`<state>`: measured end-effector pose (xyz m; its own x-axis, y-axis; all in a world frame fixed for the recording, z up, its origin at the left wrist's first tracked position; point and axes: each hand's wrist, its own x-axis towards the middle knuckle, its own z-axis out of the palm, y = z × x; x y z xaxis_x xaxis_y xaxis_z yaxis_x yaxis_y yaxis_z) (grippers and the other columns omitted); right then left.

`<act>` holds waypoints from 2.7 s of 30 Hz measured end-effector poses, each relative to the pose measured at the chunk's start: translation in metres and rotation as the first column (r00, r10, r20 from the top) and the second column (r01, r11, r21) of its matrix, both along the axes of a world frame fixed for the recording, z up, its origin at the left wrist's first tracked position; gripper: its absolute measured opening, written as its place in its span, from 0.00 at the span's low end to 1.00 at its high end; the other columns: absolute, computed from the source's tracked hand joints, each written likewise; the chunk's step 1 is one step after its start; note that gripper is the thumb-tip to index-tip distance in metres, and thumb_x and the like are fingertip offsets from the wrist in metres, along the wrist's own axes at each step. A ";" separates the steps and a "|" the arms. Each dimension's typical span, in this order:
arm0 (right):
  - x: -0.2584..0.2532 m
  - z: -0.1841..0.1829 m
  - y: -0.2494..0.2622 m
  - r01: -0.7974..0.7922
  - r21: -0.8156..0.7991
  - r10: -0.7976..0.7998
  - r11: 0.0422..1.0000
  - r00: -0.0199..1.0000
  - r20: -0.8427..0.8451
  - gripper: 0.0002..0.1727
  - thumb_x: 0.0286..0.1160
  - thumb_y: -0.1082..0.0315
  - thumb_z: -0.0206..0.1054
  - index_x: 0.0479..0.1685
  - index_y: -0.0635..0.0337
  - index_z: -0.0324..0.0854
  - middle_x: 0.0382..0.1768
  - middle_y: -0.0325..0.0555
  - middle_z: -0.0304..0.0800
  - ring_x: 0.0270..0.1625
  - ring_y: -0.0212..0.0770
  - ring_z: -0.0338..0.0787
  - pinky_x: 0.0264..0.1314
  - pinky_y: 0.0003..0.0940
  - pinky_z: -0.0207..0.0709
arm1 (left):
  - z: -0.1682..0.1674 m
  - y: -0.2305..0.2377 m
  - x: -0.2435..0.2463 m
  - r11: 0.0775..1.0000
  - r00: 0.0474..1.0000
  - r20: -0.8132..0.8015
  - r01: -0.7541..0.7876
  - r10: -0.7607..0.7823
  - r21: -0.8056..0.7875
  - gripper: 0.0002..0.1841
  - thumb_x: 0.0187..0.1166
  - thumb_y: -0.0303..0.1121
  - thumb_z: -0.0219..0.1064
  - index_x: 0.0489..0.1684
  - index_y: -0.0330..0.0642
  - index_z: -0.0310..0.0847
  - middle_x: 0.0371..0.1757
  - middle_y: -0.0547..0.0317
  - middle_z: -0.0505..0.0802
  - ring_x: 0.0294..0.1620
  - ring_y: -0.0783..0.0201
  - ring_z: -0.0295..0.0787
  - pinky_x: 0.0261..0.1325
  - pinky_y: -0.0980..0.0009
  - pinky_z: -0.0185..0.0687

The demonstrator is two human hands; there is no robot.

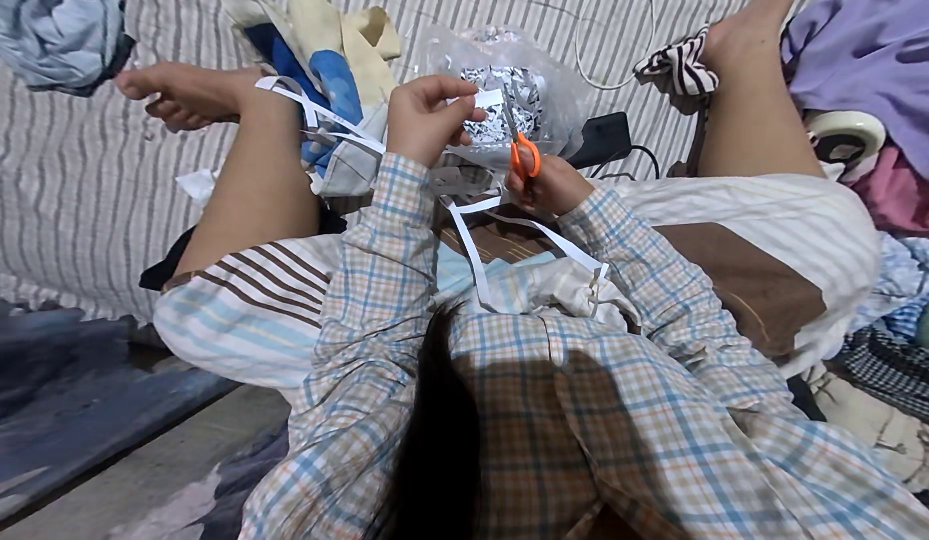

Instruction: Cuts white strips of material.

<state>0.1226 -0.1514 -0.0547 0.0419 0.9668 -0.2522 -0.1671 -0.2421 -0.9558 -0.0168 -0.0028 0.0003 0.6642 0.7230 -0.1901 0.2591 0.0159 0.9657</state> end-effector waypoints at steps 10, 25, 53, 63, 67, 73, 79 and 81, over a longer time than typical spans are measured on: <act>-0.002 0.000 -0.003 0.020 0.059 -0.020 0.998 1.000 0.000 0.25 0.93 0.58 0.39 0.25 0.50 0.74 0.19 0.24 0.76 0.21 0.20 0.73 0.24 0.19 0.68 | 0.000 0.000 0.000 1.000 1.000 -0.013 0.005 -0.005 0.001 0.09 0.82 0.25 0.67 0.55 0.35 0.85 0.36 0.66 0.96 0.24 0.79 0.87 0.32 0.81 0.85; -0.003 0.002 -0.002 0.026 0.010 -0.026 1.000 1.000 -0.006 0.26 0.93 0.56 0.37 0.25 0.50 0.74 0.18 0.24 0.75 0.19 0.19 0.73 0.24 0.18 0.68 | -0.001 0.000 0.001 1.000 1.000 0.009 0.015 -0.015 -0.004 0.09 0.82 0.25 0.67 0.55 0.35 0.84 0.37 0.66 0.96 0.24 0.78 0.87 0.32 0.80 0.85; -0.003 -0.001 -0.003 0.000 0.059 0.000 0.998 1.000 -0.015 0.25 0.92 0.57 0.38 0.24 0.48 0.74 0.19 0.23 0.77 0.20 0.19 0.73 0.24 0.18 0.67 | 0.001 -0.001 0.002 1.000 1.000 0.008 0.025 -0.025 0.004 0.09 0.82 0.25 0.67 0.55 0.34 0.84 0.37 0.67 0.96 0.25 0.78 0.87 0.33 0.80 0.85; -0.002 -0.001 -0.002 0.007 0.065 -0.005 0.998 0.999 -0.036 0.26 0.92 0.58 0.39 0.23 0.48 0.75 0.18 0.22 0.77 0.19 0.18 0.72 0.22 0.17 0.66 | 0.002 -0.002 0.002 1.000 1.000 0.000 0.020 -0.020 0.000 0.09 0.82 0.25 0.67 0.55 0.34 0.84 0.36 0.67 0.95 0.24 0.79 0.87 0.32 0.81 0.84; -0.003 0.000 -0.004 0.022 0.086 -0.023 0.996 1.000 0.010 0.24 0.92 0.60 0.43 0.24 0.51 0.76 0.19 0.23 0.76 0.20 0.17 0.72 0.23 0.16 0.66 | 0.001 -0.003 0.002 1.000 1.000 0.004 0.025 -0.025 0.002 0.09 0.82 0.25 0.67 0.55 0.34 0.84 0.36 0.67 0.96 0.24 0.79 0.87 0.32 0.81 0.85; -0.003 0.004 -0.004 0.016 0.040 -0.016 0.999 1.000 -0.007 0.25 0.93 0.58 0.40 0.25 0.50 0.75 0.19 0.23 0.77 0.19 0.18 0.71 0.23 0.17 0.66 | 0.003 -0.002 0.002 1.000 0.999 -0.027 0.019 -0.019 -0.001 0.09 0.83 0.26 0.66 0.56 0.35 0.84 0.37 0.67 0.96 0.25 0.79 0.87 0.33 0.81 0.85; -0.004 0.000 -0.005 0.016 0.090 -0.016 0.996 1.000 0.008 0.22 0.92 0.62 0.43 0.27 0.52 0.77 0.20 0.24 0.76 0.20 0.18 0.71 0.23 0.17 0.65 | 0.002 -0.003 0.002 1.000 1.000 0.003 0.016 -0.016 -0.013 0.09 0.82 0.25 0.67 0.55 0.34 0.84 0.36 0.67 0.96 0.24 0.79 0.87 0.33 0.81 0.85; -0.004 -0.001 -0.005 0.019 0.096 -0.020 0.995 1.000 0.005 0.22 0.92 0.62 0.43 0.27 0.52 0.77 0.20 0.24 0.76 0.20 0.18 0.71 0.23 0.17 0.65 | 0.002 -0.002 0.002 1.000 1.000 -0.003 0.015 -0.016 -0.010 0.09 0.82 0.25 0.67 0.56 0.35 0.84 0.36 0.67 0.96 0.24 0.79 0.87 0.33 0.81 0.85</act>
<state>0.1190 -0.1562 -0.0552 0.0624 0.9854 -0.1582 -0.1649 -0.1462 -0.9754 -0.0149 -0.0053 0.0027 0.6747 0.7107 -0.1991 0.2623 0.0212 0.9647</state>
